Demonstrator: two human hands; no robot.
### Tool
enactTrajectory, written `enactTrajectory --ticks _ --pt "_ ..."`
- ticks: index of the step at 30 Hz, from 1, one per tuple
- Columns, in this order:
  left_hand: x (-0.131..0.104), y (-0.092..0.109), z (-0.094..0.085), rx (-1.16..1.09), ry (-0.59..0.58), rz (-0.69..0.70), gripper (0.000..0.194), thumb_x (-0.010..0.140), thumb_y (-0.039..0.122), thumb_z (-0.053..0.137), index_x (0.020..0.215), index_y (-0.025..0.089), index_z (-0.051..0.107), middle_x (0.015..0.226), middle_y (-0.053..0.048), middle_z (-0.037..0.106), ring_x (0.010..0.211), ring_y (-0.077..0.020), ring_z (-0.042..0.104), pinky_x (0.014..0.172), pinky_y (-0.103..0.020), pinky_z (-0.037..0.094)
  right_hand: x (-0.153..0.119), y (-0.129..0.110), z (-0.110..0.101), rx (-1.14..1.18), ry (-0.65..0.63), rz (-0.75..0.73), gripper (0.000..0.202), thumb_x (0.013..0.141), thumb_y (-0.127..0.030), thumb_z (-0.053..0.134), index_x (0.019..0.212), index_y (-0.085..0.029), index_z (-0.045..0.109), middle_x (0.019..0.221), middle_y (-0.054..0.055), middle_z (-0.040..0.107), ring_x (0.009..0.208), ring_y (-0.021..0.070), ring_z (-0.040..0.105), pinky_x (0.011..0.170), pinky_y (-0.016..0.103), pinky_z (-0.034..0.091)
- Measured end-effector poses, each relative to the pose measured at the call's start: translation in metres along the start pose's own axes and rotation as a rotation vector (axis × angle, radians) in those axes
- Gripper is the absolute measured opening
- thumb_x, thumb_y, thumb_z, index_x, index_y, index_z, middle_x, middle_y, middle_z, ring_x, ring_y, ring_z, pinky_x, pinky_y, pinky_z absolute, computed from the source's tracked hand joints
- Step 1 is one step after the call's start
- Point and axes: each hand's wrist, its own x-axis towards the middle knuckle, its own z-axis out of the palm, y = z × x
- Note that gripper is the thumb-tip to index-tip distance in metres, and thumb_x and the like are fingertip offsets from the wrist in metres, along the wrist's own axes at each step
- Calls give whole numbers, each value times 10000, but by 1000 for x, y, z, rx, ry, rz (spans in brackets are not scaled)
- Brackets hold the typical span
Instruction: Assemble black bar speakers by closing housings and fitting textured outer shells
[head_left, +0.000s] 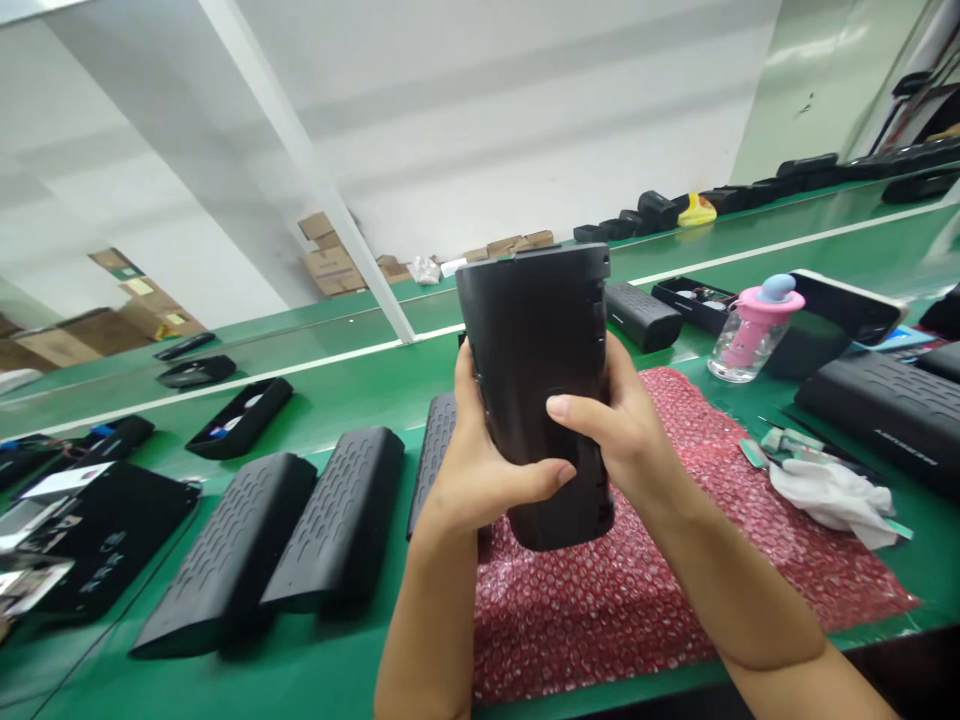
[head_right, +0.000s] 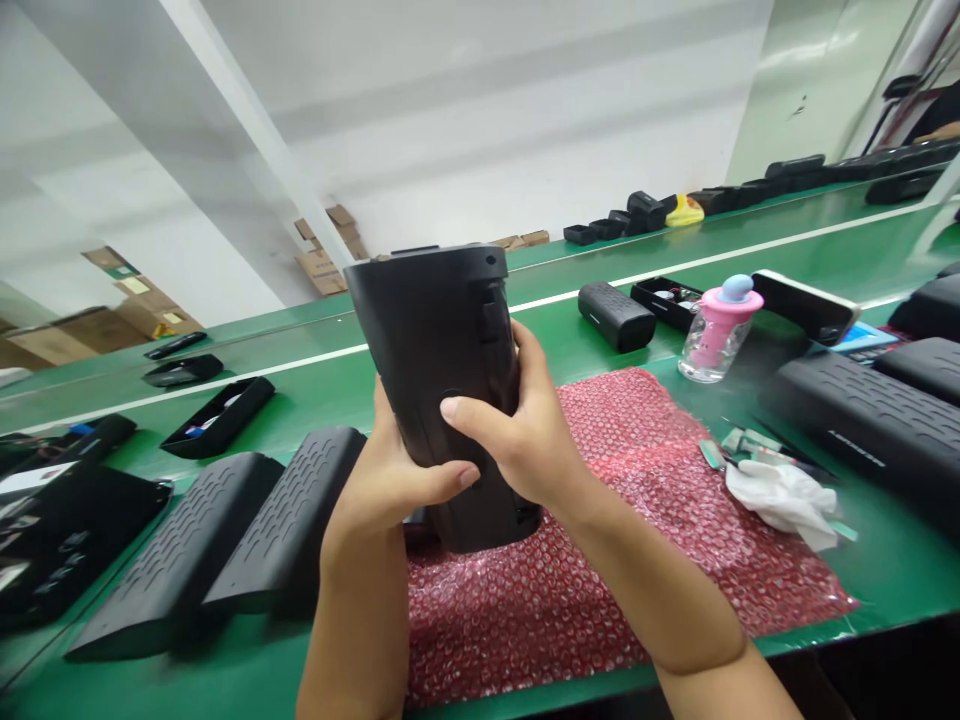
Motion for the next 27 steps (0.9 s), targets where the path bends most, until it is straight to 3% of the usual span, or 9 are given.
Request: enactTrajectory --ticks 5,12,27 --pt "-2 -3 1 42 53 10 1151 575 231 894 1436 320 136 1429 -129 436 1292 -353 490 1062 -550 439 2 1 0 83 10 8 513 745 -387 745 1184 -250 516 1140 32 640 1089 237 613 989 410 520" --pt "-1 -6 3 95 60 20 1079 553 296 903 1333 321 159 1428 -134 376 1312 -353 452 1082 -558 398 4 0 -4 98 7 27 542 735 -422 754 1180 -269 486 1160 33 628 1088 242 620 974 418 539" --pt "-3 -5 14 21 81 20 980 612 292 883 1330 321 217 1345 -98 451 1225 -307 535 1000 -480 499 2 -4 -6 71 -7 3 543 780 -389 738 1231 -261 464 1224 43 626 1123 237 615 983 405 538"
